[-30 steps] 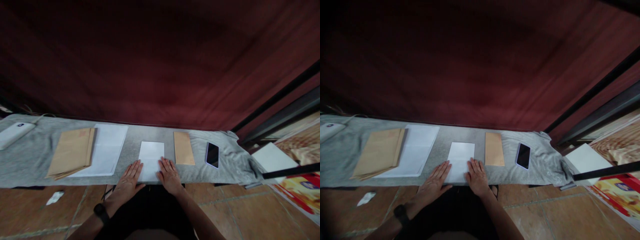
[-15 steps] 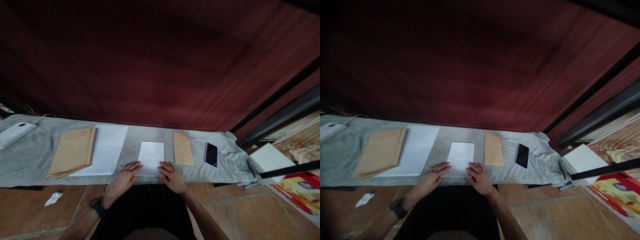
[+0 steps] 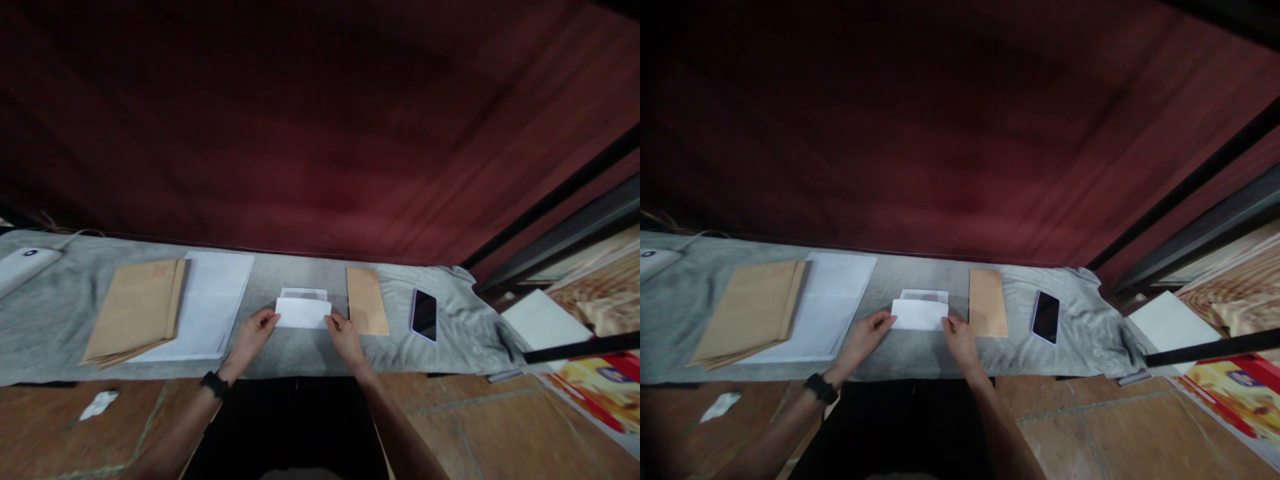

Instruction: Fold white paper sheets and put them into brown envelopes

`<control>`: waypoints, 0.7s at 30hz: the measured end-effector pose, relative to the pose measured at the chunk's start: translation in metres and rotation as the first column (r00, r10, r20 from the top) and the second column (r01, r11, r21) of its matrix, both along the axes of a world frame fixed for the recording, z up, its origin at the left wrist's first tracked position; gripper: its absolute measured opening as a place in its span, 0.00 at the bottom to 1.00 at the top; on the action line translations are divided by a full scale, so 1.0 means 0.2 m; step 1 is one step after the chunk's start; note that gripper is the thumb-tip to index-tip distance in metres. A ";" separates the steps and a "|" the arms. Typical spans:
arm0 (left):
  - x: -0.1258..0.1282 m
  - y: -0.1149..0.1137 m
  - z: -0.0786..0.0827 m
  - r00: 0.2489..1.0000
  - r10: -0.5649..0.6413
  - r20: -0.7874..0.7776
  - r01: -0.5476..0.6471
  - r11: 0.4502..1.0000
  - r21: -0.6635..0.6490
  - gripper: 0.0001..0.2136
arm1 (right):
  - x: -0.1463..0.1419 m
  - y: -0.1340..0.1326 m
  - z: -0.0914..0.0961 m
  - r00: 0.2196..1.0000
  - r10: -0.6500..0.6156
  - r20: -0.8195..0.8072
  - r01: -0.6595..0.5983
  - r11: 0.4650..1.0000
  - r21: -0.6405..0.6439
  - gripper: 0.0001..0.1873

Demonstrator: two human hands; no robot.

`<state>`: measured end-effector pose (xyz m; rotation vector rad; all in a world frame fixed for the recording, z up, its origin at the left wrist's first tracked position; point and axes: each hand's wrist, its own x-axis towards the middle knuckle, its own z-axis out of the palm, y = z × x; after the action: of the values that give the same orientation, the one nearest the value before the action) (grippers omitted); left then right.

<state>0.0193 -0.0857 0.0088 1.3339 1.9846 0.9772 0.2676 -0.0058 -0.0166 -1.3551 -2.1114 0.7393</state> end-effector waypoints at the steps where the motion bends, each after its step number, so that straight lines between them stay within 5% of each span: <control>1: 0.01 0.02 0.00 1.000 0.008 -0.014 -0.008 1.000 0.007 0.14 | -0.01 0.01 0.00 1.000 -0.023 0.004 0.023 1.000 -0.003 0.20; 12: 0.10 0.15 0.05 0.886 0.030 -0.462 -0.148 0.964 -0.221 0.16 | -0.15 0.07 0.02 0.923 -0.202 0.328 0.166 0.977 0.134 0.17; 21: 0.16 0.19 0.06 0.804 0.031 -0.594 -0.233 0.935 -0.266 0.20 | -0.21 0.07 0.03 0.829 -0.273 0.488 0.196 0.959 0.203 0.14</control>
<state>0.0520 -0.0476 0.0206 1.4201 2.5885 0.2557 0.2256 0.0080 -0.0106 -1.8404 -2.2628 0.1150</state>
